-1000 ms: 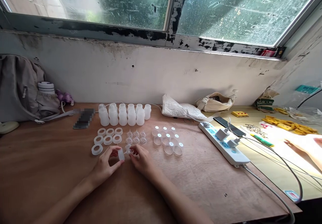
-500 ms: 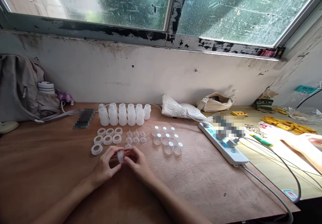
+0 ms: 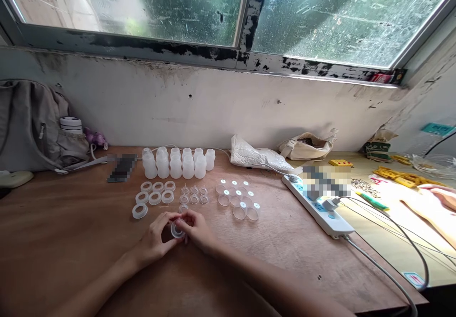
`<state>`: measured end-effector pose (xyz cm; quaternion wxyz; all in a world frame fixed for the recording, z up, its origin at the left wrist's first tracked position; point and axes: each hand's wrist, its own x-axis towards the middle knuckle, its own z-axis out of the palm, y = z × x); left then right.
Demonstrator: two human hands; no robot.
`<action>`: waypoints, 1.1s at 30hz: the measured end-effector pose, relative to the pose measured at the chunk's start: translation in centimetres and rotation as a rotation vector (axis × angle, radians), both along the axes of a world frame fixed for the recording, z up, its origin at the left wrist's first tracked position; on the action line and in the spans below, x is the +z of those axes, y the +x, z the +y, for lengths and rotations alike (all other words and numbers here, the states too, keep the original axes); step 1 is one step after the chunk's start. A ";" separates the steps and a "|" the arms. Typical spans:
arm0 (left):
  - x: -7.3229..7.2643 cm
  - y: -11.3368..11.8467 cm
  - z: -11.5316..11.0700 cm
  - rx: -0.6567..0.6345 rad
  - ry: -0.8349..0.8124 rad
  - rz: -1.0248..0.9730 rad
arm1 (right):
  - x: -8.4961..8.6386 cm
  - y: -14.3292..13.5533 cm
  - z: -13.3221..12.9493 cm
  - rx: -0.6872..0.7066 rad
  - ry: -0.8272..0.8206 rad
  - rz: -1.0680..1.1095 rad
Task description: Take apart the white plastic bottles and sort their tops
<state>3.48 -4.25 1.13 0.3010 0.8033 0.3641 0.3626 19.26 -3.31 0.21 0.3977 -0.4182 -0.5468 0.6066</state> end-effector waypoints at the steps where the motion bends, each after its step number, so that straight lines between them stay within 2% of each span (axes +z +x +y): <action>1: -0.1 0.1 0.0 0.010 -0.034 -0.014 | 0.0 0.1 0.2 0.050 -0.018 -0.011; 4: -0.5 0.1 0.6 0.042 -0.172 -0.088 | -0.2 0.2 0.9 0.091 -0.022 -0.035; 9: -0.6 -1.0 3.0 -0.184 -0.560 -0.194 | -0.9 -0.4 0.8 -0.055 0.113 -0.067; 11: -0.4 -1.2 3.9 -0.209 -0.629 -0.171 | -0.9 -0.5 0.7 -0.066 0.148 -0.076; 14: -0.7 -0.8 4.2 -0.161 -0.607 -0.132 | -0.8 -0.5 0.5 -0.083 0.155 -0.074; 17: -1.5 0.0 3.2 0.032 -0.512 -0.214 | -0.5 -0.5 0.4 -0.104 0.167 -0.081; 19: -1.8 0.4 2.3 0.108 -0.464 -0.292 | -0.4 -0.5 0.2 -0.100 0.177 -0.085; 22: -1.6 0.5 1.3 0.145 -0.449 -0.391 | 0.0 -0.6 -0.1 -0.073 0.176 -0.032; 26: -0.6 0.2 0.7 0.180 -0.430 -0.462 | 0.2 -0.4 -0.5 -0.056 0.207 -0.043; 30: -0.1 0.2 0.4 0.142 -0.388 -0.398 | -0.3 -0.1 -0.6 -0.106 0.278 -0.103; 33: -0.1 0.3 0.3 0.192 -0.283 -0.274 | -0.7 0.0 -0.4 -0.165 0.308 -0.140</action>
